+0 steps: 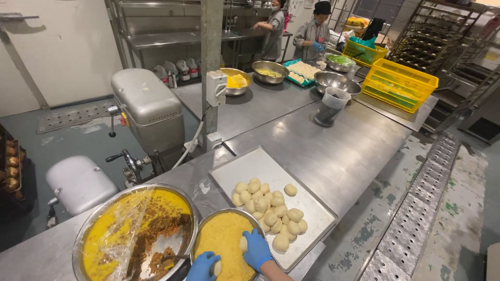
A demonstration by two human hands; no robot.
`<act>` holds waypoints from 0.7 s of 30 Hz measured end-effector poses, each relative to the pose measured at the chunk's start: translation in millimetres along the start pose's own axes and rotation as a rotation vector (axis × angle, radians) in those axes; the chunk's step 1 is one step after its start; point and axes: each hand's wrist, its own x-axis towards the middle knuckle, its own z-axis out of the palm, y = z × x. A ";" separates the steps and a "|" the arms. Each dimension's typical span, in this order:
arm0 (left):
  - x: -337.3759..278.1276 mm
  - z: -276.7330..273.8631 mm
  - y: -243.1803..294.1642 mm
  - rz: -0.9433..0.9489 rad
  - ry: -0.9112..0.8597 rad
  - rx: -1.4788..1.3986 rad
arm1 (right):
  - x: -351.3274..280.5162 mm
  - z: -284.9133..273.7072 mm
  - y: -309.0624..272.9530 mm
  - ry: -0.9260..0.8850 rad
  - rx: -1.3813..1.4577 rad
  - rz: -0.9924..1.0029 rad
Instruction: Fill dough with paste, seal it, and coat it in yellow powder.
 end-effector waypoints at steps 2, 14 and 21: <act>7.2 12.3 -12.0 -0.086 -0.106 0.045 | -6.7 3.0 -3.2 0.012 -0.004 0.032; 5.5 23.0 0.3 -0.205 -0.192 0.129 | -14.6 117.2 10.9 -0.042 -0.132 -0.255; -29.2 -30.1 74.1 -0.086 0.145 -0.007 | -38.5 54.2 -22.2 -0.105 -0.119 -0.193</act>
